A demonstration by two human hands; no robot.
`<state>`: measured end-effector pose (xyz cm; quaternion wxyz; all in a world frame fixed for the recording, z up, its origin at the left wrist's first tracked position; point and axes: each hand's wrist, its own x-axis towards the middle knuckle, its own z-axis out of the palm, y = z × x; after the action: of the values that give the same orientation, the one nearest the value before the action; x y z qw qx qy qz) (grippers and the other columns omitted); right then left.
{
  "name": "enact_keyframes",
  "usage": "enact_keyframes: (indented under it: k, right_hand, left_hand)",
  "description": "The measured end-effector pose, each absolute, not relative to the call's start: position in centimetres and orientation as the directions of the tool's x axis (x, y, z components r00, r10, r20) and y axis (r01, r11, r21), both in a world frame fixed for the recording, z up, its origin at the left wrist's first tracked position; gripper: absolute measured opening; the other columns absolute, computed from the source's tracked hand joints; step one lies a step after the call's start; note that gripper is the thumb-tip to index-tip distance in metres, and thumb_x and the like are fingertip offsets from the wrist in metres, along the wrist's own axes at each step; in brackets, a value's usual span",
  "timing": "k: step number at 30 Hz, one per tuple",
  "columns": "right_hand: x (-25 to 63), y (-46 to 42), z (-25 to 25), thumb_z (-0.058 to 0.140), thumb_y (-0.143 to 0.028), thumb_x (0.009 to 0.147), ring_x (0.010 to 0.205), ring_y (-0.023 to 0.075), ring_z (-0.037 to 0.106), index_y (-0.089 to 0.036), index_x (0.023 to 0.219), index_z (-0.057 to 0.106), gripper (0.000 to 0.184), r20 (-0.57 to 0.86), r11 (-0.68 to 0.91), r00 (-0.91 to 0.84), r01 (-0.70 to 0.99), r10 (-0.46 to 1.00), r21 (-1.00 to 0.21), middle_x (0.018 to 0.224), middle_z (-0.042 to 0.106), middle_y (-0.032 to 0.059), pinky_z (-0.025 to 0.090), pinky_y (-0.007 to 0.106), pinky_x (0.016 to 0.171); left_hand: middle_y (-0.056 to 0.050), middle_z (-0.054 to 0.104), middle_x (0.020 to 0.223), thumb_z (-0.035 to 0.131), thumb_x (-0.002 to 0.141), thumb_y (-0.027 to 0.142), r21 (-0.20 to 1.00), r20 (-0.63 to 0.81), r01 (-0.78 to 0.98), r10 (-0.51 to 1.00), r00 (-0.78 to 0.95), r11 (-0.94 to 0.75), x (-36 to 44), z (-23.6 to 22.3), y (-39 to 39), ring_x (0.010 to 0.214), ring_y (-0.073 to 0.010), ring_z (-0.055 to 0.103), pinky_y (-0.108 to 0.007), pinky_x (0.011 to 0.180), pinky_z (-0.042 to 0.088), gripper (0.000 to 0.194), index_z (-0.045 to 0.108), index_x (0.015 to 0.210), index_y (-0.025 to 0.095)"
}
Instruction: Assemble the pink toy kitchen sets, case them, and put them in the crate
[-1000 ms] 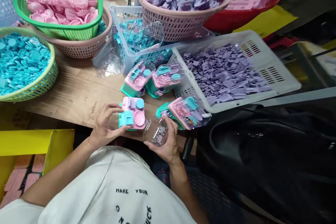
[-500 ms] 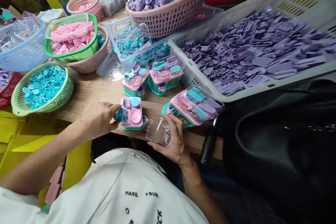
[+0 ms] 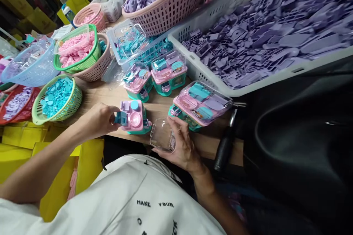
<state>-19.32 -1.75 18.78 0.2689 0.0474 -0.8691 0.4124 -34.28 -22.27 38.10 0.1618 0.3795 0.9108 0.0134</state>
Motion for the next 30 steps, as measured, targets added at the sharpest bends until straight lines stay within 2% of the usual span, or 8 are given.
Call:
enact_keyframes:
  k: [3,7,10,14,18,22,26,30]
  right_hand:
    - [-19.3,-1.7,18.8,0.081,-0.046,0.074,0.130,0.0357,0.049,-0.026,0.159,0.018,0.108,0.514,0.648,-0.848,-0.320,0.129,-0.691,0.139,0.042,0.0165,0.049,0.055,0.105]
    - [-19.4,-1.7,19.0,0.080,-0.045,0.075,0.129,0.0361,0.049,-0.025,0.159,0.017,0.107,0.530,0.644,-0.840,-0.339,0.121,-0.685,0.138,0.043,0.0167,0.049,0.056,0.105]
    - [-19.3,-1.7,19.0,0.079,-0.047,0.076,0.127,0.0361,0.051,-0.026,0.159,0.018,0.105,0.532,0.639,-0.838,-0.344,0.122,-0.688,0.137,0.044,0.0167,0.050,0.056,0.103]
    - [-19.3,-1.8,18.9,0.079,-0.046,0.076,0.127,0.0364,0.051,-0.025,0.159,0.018,0.106,0.530,0.637,-0.839,-0.345,0.119,-0.689,0.137,0.044,0.0170,0.050,0.057,0.103]
    - [-19.3,-1.8,18.8,0.079,-0.046,0.076,0.129,0.0359,0.050,-0.026,0.159,0.017,0.106,0.526,0.635,-0.843,-0.344,0.117,-0.692,0.138,0.043,0.0166,0.050,0.056,0.104]
    - [-19.3,-1.8,18.7,0.078,-0.049,0.077,0.128,0.0361,0.050,-0.026,0.160,0.017,0.105,0.535,0.636,-0.836,-0.348,0.121,-0.688,0.138,0.044,0.0164,0.050,0.057,0.104]
    - [-19.3,-1.8,18.6,0.077,-0.051,0.078,0.129,0.0368,0.049,-0.026,0.160,0.016,0.105,0.532,0.634,-0.839,-0.351,0.115,-0.690,0.138,0.043,0.0169,0.049,0.058,0.104]
    - [-19.2,-1.8,18.6,0.076,-0.051,0.078,0.128,0.0365,0.050,-0.027,0.160,0.016,0.105,0.537,0.635,-0.836,-0.355,0.112,-0.686,0.138,0.044,0.0164,0.049,0.057,0.103]
  left_hand:
    - [0.002,0.066,0.059,0.067,0.077,0.032,0.290,-0.261,0.585,0.650,-0.713,0.758,-34.3,37.7,-23.4,0.048,-0.0085,0.055,-0.018,0.049,0.041,0.027,0.073,0.097,0.014]
    - [0.002,0.065,0.059,0.069,0.078,0.040,0.382,-0.259,0.475,0.586,-0.768,0.792,-33.9,37.0,-24.1,0.049,-0.0085,0.053,-0.017,0.047,0.039,0.038,0.073,0.104,0.013]
    - [0.002,0.063,0.058,0.068,0.078,0.043,0.392,-0.240,0.459,0.571,-0.785,0.797,-33.5,36.7,-24.1,0.048,-0.0083,0.051,-0.017,0.046,0.039,0.038,0.074,0.102,0.013]
    - [0.002,0.064,0.058,0.068,0.079,0.038,0.347,-0.208,0.473,0.558,-0.804,0.810,-33.0,36.7,-23.8,0.048,-0.0084,0.052,-0.018,0.047,0.039,0.034,0.074,0.102,0.014]
    - [0.001,0.067,0.062,0.067,0.078,0.029,0.220,-0.211,0.534,0.575,-0.791,0.816,-32.7,37.1,-23.1,0.051,-0.0097,0.056,-0.019,0.050,0.040,0.028,0.073,0.101,0.014]
    - [-0.003,0.068,0.065,0.064,0.076,0.019,-0.039,-0.262,0.630,0.600,-0.756,0.776,-32.4,37.9,-21.2,0.056,-0.0143,0.061,-0.023,0.054,0.042,0.023,0.073,0.096,0.012]
    - [-0.008,0.067,0.064,0.064,0.075,0.018,-0.287,-0.350,0.703,0.612,-0.710,0.651,-32.2,38.8,-18.7,0.060,-0.0206,0.064,-0.027,0.053,0.042,0.015,0.072,0.085,0.010]
    - [-0.009,0.064,0.061,0.062,0.079,0.018,-0.383,-0.407,0.734,0.611,-0.679,0.561,-32.2,39.2,-17.6,0.058,-0.0217,0.064,-0.028,0.052,0.042,0.010,0.068,0.078,0.010]
